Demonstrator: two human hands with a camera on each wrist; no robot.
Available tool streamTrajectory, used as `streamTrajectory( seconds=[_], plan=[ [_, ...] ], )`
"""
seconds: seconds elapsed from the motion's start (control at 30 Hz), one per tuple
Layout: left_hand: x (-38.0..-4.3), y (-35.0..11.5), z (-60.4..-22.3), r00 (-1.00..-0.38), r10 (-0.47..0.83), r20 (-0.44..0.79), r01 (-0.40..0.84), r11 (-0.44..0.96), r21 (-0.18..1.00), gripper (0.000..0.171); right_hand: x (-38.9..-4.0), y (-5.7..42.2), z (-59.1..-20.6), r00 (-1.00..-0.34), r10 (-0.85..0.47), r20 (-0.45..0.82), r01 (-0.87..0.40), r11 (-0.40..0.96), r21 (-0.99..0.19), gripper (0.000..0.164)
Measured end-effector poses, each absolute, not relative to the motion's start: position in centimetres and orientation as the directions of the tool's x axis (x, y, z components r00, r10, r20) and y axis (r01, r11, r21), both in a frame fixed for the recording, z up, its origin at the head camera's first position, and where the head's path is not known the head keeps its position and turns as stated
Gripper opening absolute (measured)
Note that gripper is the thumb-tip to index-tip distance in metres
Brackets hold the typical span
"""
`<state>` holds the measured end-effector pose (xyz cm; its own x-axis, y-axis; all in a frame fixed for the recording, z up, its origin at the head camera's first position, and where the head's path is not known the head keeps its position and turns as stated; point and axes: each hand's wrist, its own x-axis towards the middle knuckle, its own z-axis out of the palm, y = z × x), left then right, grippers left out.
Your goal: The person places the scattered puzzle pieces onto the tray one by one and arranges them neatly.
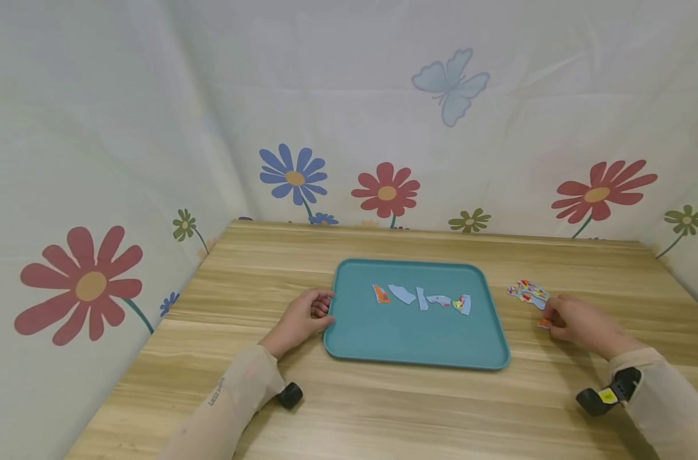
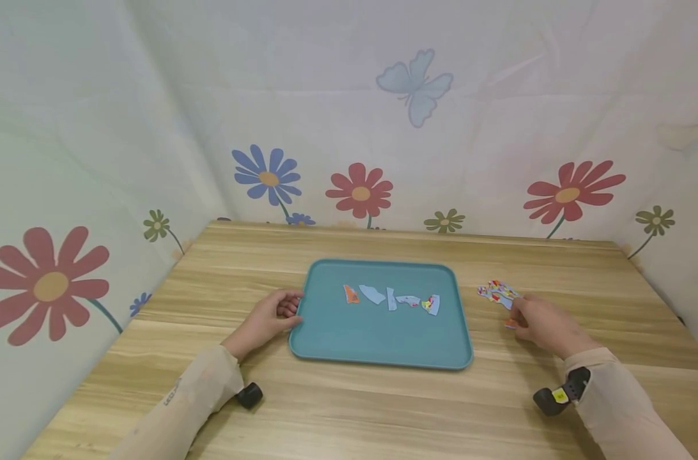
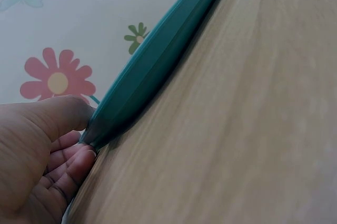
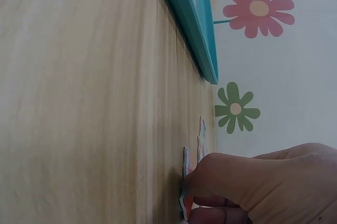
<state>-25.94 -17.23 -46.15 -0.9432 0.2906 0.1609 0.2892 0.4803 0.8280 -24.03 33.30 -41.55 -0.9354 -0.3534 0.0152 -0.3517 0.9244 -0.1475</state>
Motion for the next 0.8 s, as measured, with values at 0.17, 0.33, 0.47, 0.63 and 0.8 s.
streamTrajectory(
  seconds=[0.17,0.33,0.47,0.63,0.8],
  plan=[
    [-25.97,-17.26,-46.19,-0.943,0.293,0.161,0.291,0.483,0.826,0.047,-24.13,33.36,-41.51,-0.936,-0.352,-0.010,-0.346,0.925,-0.158,0.020],
    [-25.94,-17.29,-46.16,-0.943,0.292,0.160,0.291,0.485,0.825,0.047,-24.16,33.31,-41.53,-0.937,-0.348,-0.016,-0.342,0.928,-0.150,0.020],
    [-25.90,-17.30,-46.14,-0.943,0.289,0.163,0.291,0.484,0.826,0.047,-24.17,33.31,-41.51,-0.935,-0.354,-0.017,-0.349,0.926,-0.142,0.019],
    [-25.86,-17.26,-46.09,-0.942,0.291,0.167,0.296,0.487,0.822,0.047,-24.14,33.39,-41.52,-0.931,-0.364,-0.009,-0.358,0.922,-0.146,0.018],
    [-25.92,-17.33,-46.15,-0.939,0.296,0.173,0.305,0.485,0.819,0.047,-24.00,33.29,-41.21,-0.935,-0.353,0.024,-0.352,0.921,-0.169,0.017]
  ],
)
